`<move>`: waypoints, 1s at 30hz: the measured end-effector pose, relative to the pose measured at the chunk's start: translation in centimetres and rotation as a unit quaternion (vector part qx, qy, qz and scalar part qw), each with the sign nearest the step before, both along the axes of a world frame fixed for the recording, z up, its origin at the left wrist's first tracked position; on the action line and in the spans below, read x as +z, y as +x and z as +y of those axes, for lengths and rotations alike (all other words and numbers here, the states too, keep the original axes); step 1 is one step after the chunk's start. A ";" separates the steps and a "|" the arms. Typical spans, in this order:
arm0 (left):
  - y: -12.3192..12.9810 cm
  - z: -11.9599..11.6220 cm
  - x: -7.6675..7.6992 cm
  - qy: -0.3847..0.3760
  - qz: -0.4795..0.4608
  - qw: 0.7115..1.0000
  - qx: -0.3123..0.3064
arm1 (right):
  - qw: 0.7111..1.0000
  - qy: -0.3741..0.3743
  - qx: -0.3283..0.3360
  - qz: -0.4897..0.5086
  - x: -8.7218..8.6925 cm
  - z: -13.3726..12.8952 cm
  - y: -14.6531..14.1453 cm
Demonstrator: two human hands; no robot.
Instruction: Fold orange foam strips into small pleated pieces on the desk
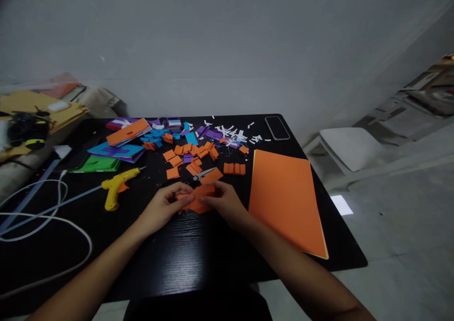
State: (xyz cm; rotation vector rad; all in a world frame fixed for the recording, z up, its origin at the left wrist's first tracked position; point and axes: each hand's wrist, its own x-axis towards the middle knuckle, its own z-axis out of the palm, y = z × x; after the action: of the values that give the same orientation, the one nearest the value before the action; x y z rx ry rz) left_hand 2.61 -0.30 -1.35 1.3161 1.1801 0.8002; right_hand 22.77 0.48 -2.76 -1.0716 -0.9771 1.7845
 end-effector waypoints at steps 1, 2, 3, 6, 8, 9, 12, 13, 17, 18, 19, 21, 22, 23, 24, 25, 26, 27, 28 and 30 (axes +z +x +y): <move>0.0 -0.1 -0.1 0.007 0.000 1.000 0.004 | 1.000 0.015 0.005 -0.014 0.0 -0.1 0.0; 0.0 -0.1 -0.1 0.013 -0.002 1.000 0.006 | 0.999 0.031 0.010 -0.030 0.1 -0.1 0.0; 0.1 -0.2 -0.2 0.020 -0.005 1.000 0.008 | 0.998 0.047 0.013 -0.044 0.1 -0.1 0.0; 0.2 -0.3 -0.5 0.046 -0.019 0.999 0.010 | 0.993 0.085 0.020 -0.080 0.0 -0.1 0.0; 0.4 -0.3 -0.6 0.064 -0.018 0.998 0.014 | 0.990 0.100 0.021 -0.097 -0.1 0.0 0.1; 0.4 -0.3 -0.5 0.073 -0.016 0.997 0.018 | 0.988 0.106 0.020 -0.106 -0.2 0.0 0.1; 0.6 -0.4 -0.2 0.092 -0.018 0.995 0.035 | 0.984 0.119 0.014 -0.135 -0.2 0.1 0.2; 0.5 -0.4 -0.1 0.091 -0.023 0.995 0.038 | 0.983 0.120 0.014 -0.141 -0.1 0.2 0.2; 0.2 -0.5 -0.2 0.084 -0.014 0.996 0.040 | 0.987 0.109 0.027 -0.119 0.5 0.2 0.5; 0.1 -0.5 -0.2 0.099 0.005 0.994 0.041 | 0.988 0.103 0.035 -0.110 0.7 0.2 0.5; 0.0 -0.5 -0.3 0.124 0.030 0.991 0.042 | 0.989 0.097 0.043 -0.104 0.8 0.1 0.5; -0.2 -0.6 -0.4 0.189 0.079 0.978 0.038 | 0.988 0.096 0.057 -0.107 0.8 0.0 0.4; -0.3 -0.6 -0.3 0.219 0.097 0.970 0.032 | 0.986 0.099 0.058 -0.117 0.7 0.0 0.4; -0.3 -0.7 -0.3 0.243 0.107 0.964 0.023 | 0.984 0.105 0.057 -0.131 0.6 0.0 0.3; -0.3 -0.7 -0.2 0.260 0.111 0.959 0.013 | 0.981 0.111 0.052 -0.147 0.4 0.1 0.3; -0.3 -0.8 -0.2 0.270 0.113 0.956 0.006 | 0.978 0.120 0.050 -0.160 0.2 0.1 0.2; -0.3 -0.8 -0.1 0.273 0.116 0.955 0.004 | 0.976 0.124 0.051 -0.169 0.0 0.1 0.2; -0.3 -0.9 0.0 0.267 0.122 0.956 0.006 | 0.975 0.129 0.048 -0.176 -0.1 0.1 0.2; -0.3 -0.9 0.0 0.252 0.130 0.959 0.011 | 0.974 0.134 0.045 -0.179 -0.1 0.1 0.3; -0.3 -0.9 0.0 0.208 0.146 0.967 0.022 | 0.972 0.146 0.039 -0.181 0.0 0.1 0.3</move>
State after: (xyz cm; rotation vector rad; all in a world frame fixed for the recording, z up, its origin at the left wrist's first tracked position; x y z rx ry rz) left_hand 2.28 -1.19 -1.39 1.8063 1.3191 0.9429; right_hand 23.05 0.55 -2.74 -1.2031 -1.4695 1.4698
